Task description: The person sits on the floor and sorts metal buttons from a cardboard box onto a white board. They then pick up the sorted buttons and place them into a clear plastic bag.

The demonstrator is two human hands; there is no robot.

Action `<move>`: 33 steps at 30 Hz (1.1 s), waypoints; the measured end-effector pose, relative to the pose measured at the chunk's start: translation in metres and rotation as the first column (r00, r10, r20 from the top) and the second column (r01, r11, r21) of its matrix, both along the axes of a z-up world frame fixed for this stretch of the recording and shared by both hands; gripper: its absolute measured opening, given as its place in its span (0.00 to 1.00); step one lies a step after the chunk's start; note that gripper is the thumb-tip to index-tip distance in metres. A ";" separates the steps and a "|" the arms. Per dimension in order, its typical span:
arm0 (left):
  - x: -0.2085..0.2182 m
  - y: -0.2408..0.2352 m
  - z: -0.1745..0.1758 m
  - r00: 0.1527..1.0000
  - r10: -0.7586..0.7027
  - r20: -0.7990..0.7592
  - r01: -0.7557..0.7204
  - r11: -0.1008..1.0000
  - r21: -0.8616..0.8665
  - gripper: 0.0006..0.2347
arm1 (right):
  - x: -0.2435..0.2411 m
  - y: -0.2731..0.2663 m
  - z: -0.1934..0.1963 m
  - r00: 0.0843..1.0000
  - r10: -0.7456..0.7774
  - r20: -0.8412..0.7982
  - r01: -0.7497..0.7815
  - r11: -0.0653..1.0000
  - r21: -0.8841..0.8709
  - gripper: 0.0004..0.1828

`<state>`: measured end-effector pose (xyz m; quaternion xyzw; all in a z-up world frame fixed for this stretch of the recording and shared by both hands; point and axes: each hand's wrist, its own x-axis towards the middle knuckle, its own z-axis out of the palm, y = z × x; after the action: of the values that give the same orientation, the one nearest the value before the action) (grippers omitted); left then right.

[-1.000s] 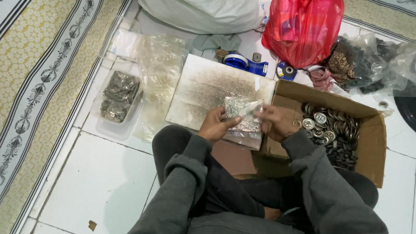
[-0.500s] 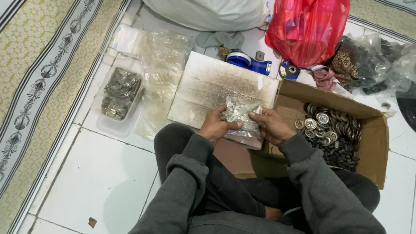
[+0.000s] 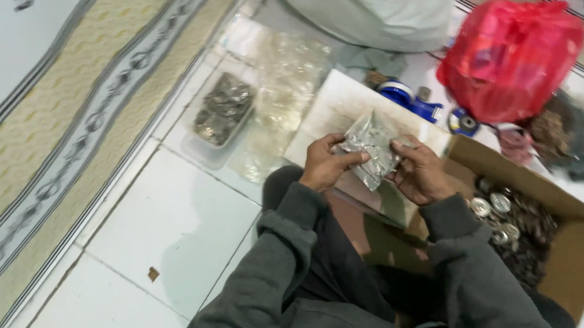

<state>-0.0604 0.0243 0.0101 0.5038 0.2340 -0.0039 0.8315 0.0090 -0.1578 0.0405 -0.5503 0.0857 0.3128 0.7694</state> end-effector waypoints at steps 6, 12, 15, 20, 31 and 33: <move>-0.012 0.042 0.002 0.856 0.517 0.012 -0.497 0.829 -0.258 0.22 | 0.004 0.090 0.021 0.995 0.093 0.023 -0.092 0.995 -0.027 0.06; -0.023 0.119 -0.075 0.740 0.658 0.138 -0.623 0.748 -0.230 0.18 | 0.004 0.181 -0.010 0.972 0.236 -0.012 -0.236 0.972 -0.022 0.13; -0.048 0.158 -0.073 0.683 0.730 0.028 -0.725 0.681 -0.103 0.17 | 0.007 0.218 -0.046 0.955 0.294 0.034 -0.291 0.954 -0.068 0.19; -0.068 0.202 -0.097 0.625 0.781 -0.024 -0.781 0.625 -0.013 0.18 | -0.006 0.271 -0.070 0.937 0.343 0.072 -0.334 0.936 -0.109 0.22; -0.064 0.237 -0.131 0.502 0.853 -0.145 -0.806 0.522 0.280 0.13 | 0.014 0.330 -0.169 0.882 0.404 0.244 -0.314 0.888 -0.336 0.20; -0.059 0.236 -0.141 0.451 0.875 -0.175 -0.804 0.484 0.345 0.12 | 0.009 0.334 -0.175 0.817 0.481 0.318 -0.278 0.812 -0.513 0.18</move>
<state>-0.1195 0.2605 -0.1310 0.3973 0.5866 0.3511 0.6122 0.0184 0.1766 -0.1345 -0.7718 -0.1332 0.3054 0.5415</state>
